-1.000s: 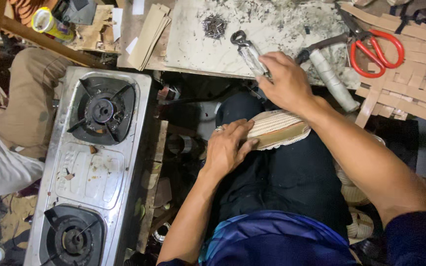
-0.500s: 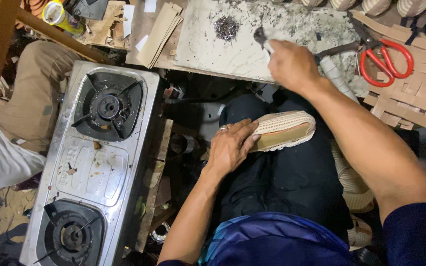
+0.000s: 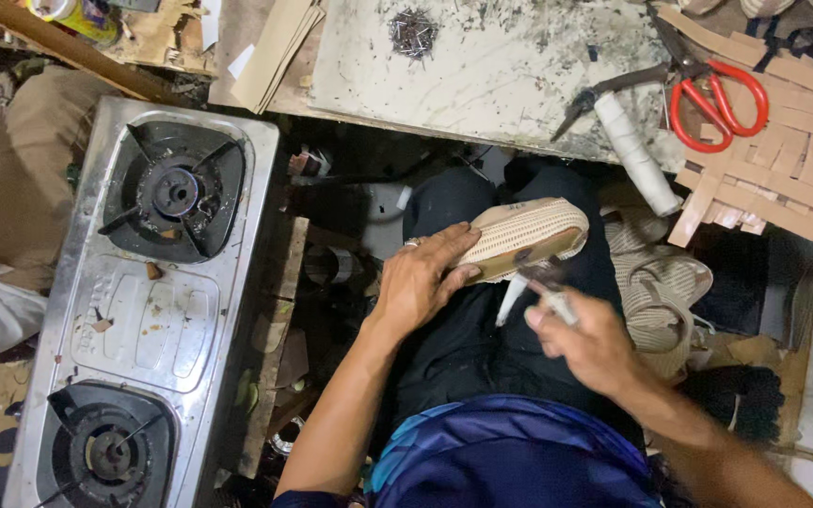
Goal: The person holds a woven slip-on shoe on their lap and uses pincers to trim and pull away excess woven material from the sole edge, working around the shoe. They then hammer the sole surface with a hammer to set it and continue trimming remaining edges.
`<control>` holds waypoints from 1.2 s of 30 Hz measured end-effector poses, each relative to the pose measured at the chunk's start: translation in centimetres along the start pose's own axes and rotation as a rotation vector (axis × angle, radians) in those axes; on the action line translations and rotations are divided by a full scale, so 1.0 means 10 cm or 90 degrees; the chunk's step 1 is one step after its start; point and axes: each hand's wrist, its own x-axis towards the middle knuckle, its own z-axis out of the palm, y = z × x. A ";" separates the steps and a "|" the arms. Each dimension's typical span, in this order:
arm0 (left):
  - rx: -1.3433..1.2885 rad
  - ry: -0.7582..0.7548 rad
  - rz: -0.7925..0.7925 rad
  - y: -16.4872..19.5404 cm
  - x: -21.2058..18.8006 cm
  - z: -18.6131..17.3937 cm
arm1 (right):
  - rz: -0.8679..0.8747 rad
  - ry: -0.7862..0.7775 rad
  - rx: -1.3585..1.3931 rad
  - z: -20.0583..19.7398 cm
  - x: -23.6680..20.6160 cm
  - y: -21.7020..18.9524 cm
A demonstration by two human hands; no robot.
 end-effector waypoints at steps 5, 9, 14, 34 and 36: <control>0.053 0.064 0.030 0.13 -0.11 0.13 | 0.025 -0.042 0.448 0.42 0.09 0.47; 0.097 0.118 0.073 0.21 -0.19 0.18 | 0.037 -0.014 0.514 0.54 0.15 0.65; 0.158 0.130 0.095 0.29 -0.26 0.21 | 0.017 -0.020 0.476 0.55 0.14 0.62; -0.006 0.086 0.010 0.21 -0.15 0.08 | -0.332 0.243 -0.194 0.47 0.20 0.11; -0.010 0.073 0.008 0.20 -0.14 0.08 | -0.366 0.214 -0.196 0.40 0.21 0.13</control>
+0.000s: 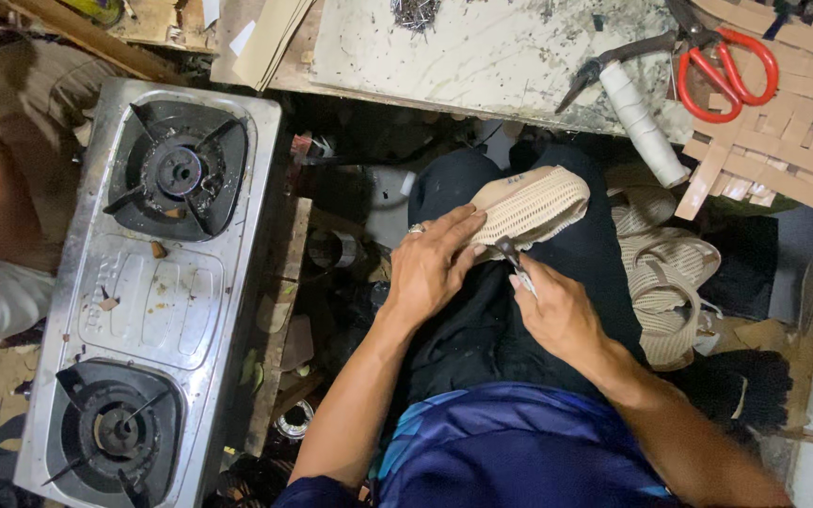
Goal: The person holds a woven slip-on shoe on their lap and uses pincers to trim and pull away excess woven material from the sole edge, working around the shoe. They then hammer the sole surface with a hammer to set it and continue trimming remaining edges.
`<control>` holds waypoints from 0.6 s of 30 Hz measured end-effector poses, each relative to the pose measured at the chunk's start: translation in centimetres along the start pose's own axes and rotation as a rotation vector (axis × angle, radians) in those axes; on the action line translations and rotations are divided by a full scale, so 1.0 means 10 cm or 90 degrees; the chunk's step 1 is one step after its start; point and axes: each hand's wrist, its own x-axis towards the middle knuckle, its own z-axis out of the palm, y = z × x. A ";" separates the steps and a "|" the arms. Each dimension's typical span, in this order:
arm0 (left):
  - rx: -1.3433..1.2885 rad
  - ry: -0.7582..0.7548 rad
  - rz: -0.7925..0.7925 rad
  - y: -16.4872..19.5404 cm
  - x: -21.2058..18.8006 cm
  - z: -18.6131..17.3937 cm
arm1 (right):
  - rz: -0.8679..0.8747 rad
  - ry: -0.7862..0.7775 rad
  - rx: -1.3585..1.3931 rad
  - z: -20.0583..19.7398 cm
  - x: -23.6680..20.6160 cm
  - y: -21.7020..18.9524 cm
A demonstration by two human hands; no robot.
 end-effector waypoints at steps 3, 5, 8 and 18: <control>0.010 -0.051 -0.041 -0.01 -0.02 0.00 | 0.009 -0.061 -0.067 -0.13 -0.04 0.03; -0.065 -0.082 -0.012 -0.05 0.00 -0.02 | 0.044 -0.090 -0.136 -0.17 -0.07 0.02; -0.079 -0.151 -0.011 -0.11 0.14 0.04 | 0.073 -0.086 -0.207 -0.14 -0.08 -0.02; 0.118 -0.225 0.031 -0.01 0.31 0.18 | 0.038 -0.112 -0.143 -0.43 0.06 -0.06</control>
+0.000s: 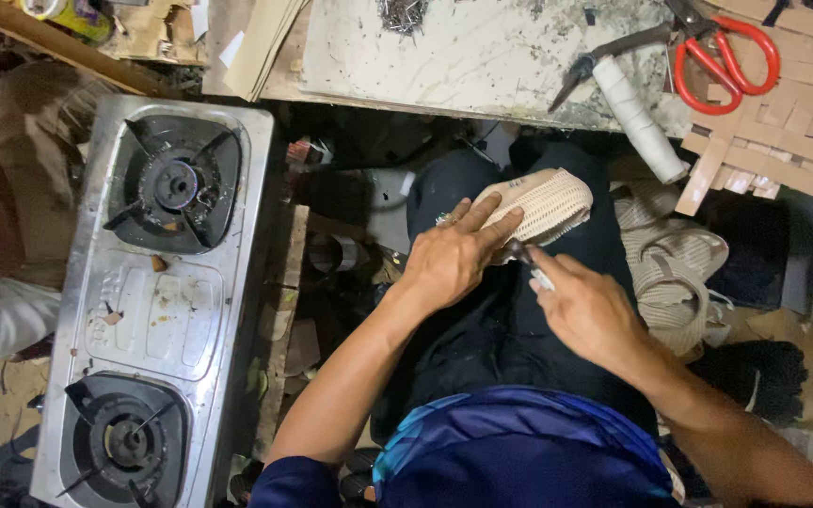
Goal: The person holds a woven slip-on shoe on their lap and uses pincers to trim and pull away excess woven material from the sole edge, working around the shoe. They then hammer the sole surface with a hammer to set it and continue trimming remaining edges.
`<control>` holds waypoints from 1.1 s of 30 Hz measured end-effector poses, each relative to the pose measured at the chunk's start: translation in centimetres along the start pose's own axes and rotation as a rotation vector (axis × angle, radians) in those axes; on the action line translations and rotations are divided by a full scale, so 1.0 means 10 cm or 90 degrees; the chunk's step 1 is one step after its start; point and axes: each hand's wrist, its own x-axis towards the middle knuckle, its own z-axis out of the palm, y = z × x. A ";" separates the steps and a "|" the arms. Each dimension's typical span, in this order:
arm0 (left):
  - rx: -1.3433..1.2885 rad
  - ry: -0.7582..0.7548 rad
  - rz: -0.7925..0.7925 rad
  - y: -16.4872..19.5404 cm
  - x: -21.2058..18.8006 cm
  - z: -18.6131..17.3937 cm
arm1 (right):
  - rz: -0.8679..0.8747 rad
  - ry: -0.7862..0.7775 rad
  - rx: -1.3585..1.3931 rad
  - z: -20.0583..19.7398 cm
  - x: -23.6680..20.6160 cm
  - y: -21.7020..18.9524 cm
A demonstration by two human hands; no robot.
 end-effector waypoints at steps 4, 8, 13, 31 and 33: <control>0.007 0.010 -0.001 0.01 0.00 0.05 | 0.029 -0.010 -0.039 -0.06 -0.02 -0.02; 0.054 0.047 0.003 0.05 0.09 0.14 | 0.010 0.000 -0.088 -0.04 0.01 0.01; 0.066 0.066 0.008 0.10 0.11 0.13 | -0.017 -0.029 -0.011 -0.08 0.04 0.14; 0.117 -0.001 -0.016 0.18 0.37 0.16 | 0.373 -0.189 0.127 0.14 0.01 0.31; 0.141 -0.030 -0.026 0.19 0.34 0.15 | 0.425 -0.114 0.540 0.26 -0.03 0.40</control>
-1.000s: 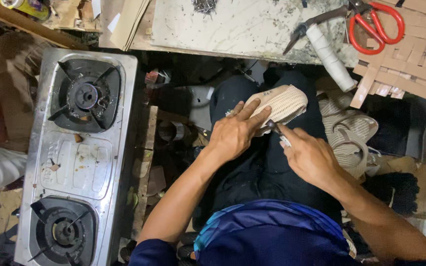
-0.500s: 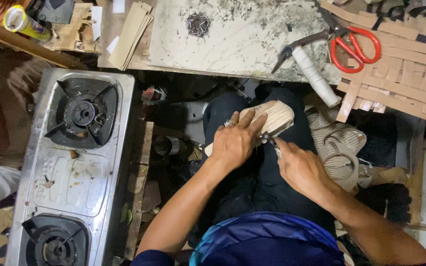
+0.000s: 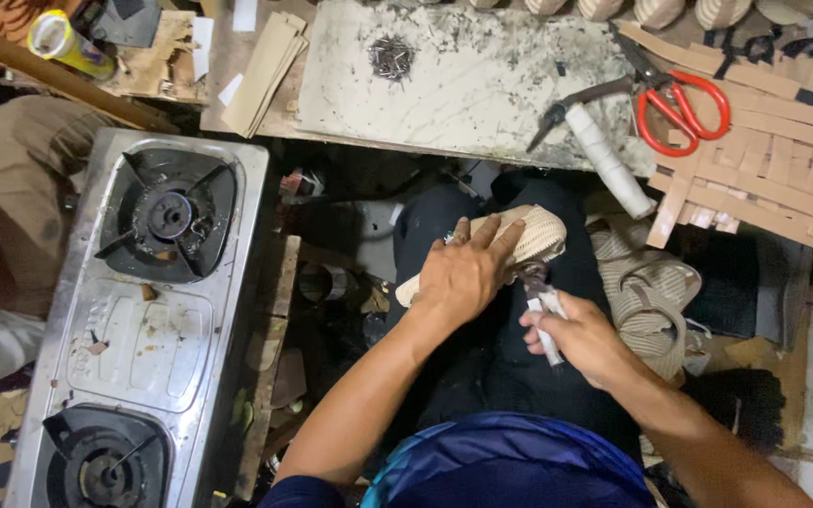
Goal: The person holds a woven slip-on shoe on their lap and uses pincers to trim and pull away excess woven material from the sole edge, working around the shoe. They then hammer the sole surface with a hammer to set it and continue trimming remaining edges.
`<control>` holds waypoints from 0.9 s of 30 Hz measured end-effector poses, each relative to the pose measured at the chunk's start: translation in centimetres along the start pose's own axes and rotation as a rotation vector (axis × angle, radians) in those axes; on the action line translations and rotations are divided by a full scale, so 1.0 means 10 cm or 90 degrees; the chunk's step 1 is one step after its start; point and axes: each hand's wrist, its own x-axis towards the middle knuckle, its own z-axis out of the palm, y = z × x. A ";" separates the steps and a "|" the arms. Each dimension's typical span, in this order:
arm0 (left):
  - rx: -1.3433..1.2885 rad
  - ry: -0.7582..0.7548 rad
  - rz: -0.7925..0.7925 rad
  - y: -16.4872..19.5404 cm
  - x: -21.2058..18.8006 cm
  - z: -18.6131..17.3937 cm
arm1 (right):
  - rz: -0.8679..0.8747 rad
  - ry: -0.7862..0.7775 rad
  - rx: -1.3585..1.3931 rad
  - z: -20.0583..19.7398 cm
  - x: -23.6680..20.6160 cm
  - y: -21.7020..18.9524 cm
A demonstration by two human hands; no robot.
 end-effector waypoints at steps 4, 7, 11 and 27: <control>0.000 0.015 0.005 0.01 -0.07 0.01 | -0.049 -0.033 0.271 -0.07 0.09 0.16; 0.025 0.024 0.017 0.01 -0.07 0.02 | -0.057 -0.045 0.211 -0.18 0.13 0.05; 0.017 0.014 0.012 0.02 -0.05 0.03 | -0.027 -0.028 -0.060 -0.33 0.07 -0.23; -0.054 0.004 -0.026 0.07 0.04 -0.02 | -0.402 0.194 -0.576 -0.35 -0.01 -0.03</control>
